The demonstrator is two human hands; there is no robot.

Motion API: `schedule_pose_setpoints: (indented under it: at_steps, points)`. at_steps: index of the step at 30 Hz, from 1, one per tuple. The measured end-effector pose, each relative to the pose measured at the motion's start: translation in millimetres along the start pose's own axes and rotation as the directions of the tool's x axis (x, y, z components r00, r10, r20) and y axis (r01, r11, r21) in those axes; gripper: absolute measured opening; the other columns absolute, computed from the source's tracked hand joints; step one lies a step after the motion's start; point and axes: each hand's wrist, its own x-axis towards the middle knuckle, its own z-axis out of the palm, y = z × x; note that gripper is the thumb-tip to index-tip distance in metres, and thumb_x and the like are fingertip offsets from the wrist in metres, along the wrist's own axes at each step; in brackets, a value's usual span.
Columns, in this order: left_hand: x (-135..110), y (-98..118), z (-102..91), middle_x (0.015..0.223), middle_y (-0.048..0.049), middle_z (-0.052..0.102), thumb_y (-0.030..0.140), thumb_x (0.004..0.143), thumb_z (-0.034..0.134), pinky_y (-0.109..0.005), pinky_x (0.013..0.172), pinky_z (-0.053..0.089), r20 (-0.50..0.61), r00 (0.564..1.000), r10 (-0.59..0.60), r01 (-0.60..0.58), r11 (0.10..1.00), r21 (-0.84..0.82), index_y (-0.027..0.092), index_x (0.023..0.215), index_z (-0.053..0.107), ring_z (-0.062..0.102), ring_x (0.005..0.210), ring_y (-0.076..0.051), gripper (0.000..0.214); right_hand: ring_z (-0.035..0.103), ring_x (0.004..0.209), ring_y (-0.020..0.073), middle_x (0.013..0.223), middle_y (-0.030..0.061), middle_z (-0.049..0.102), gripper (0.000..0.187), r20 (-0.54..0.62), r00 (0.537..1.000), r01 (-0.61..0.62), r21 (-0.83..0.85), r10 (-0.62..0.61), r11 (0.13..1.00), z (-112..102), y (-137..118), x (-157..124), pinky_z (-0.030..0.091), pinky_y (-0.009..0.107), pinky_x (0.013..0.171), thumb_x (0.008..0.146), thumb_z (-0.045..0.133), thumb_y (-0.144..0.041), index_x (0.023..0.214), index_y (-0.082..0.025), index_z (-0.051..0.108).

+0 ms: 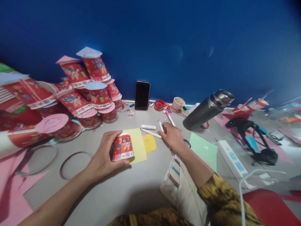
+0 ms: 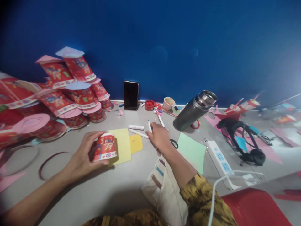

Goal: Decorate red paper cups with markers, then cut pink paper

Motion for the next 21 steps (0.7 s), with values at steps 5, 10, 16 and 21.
schedule_pose_setpoints:
  at_steps: [5,10,16,21]
  points:
    - [5.5,13.2,-5.5,0.153,-0.0149,0.053,0.048,0.081,0.092,-0.063,0.122,0.052,0.048,0.999,0.025,-0.025,1.0,-0.01,0.03,0.159,0.047,0.058,0.144,-0.042,0.092,0.076,0.097,0.0305,0.105,0.0091,0.083,0.045,0.01,1.0,0.015,-0.018,-0.015,1.0,-6.6,0.0,-4.5,0.053,0.038,0.088,0.097,0.068,-0.026,0.142,-0.024,0.071]
    - [3.9,19.0,-2.2,0.157,-0.016,0.05,0.04,0.081,0.094,-0.063,0.124,0.05,0.037,0.994,0.1,-0.099,0.994,-0.04,0.031,0.16,0.043,0.054,0.15,-0.04,0.095,0.075,0.088,0.0265,0.098,0.0079,0.081,0.037,-0.146,0.983,0.169,0.506,-0.109,0.846,-7.5,6.2,-9.7,0.06,0.04,0.087,0.096,0.056,-0.036,0.12,-0.022,0.081]
    - [2.2,26.7,5.2,0.157,-0.0153,0.05,0.03,0.075,0.097,-0.06,0.126,0.05,-0.017,0.997,0.07,-0.071,0.992,-0.101,0.032,0.158,0.045,0.053,0.152,-0.04,0.098,0.074,0.081,0.0225,0.096,0.0065,0.078,0.043,-0.168,0.96,0.266,0.796,-0.225,0.543,-17.4,-9.7,-27.7,0.063,0.035,0.074,0.082,0.082,-0.046,0.118,-0.024,0.076]
    - [3.7,31.6,3.7,0.158,-0.0154,0.047,0.029,0.081,0.093,-0.061,0.129,0.047,0.026,0.999,0.048,-0.043,0.987,-0.158,0.033,0.16,0.042,0.049,0.155,-0.039,0.093,0.065,0.062,0.0143,0.077,0.0007,0.073,0.018,-0.27,0.927,0.366,0.794,-0.259,0.484,-36.9,-38.8,-65.2,0.053,0.025,0.057,0.103,0.076,-0.041,0.108,-0.025,0.08]
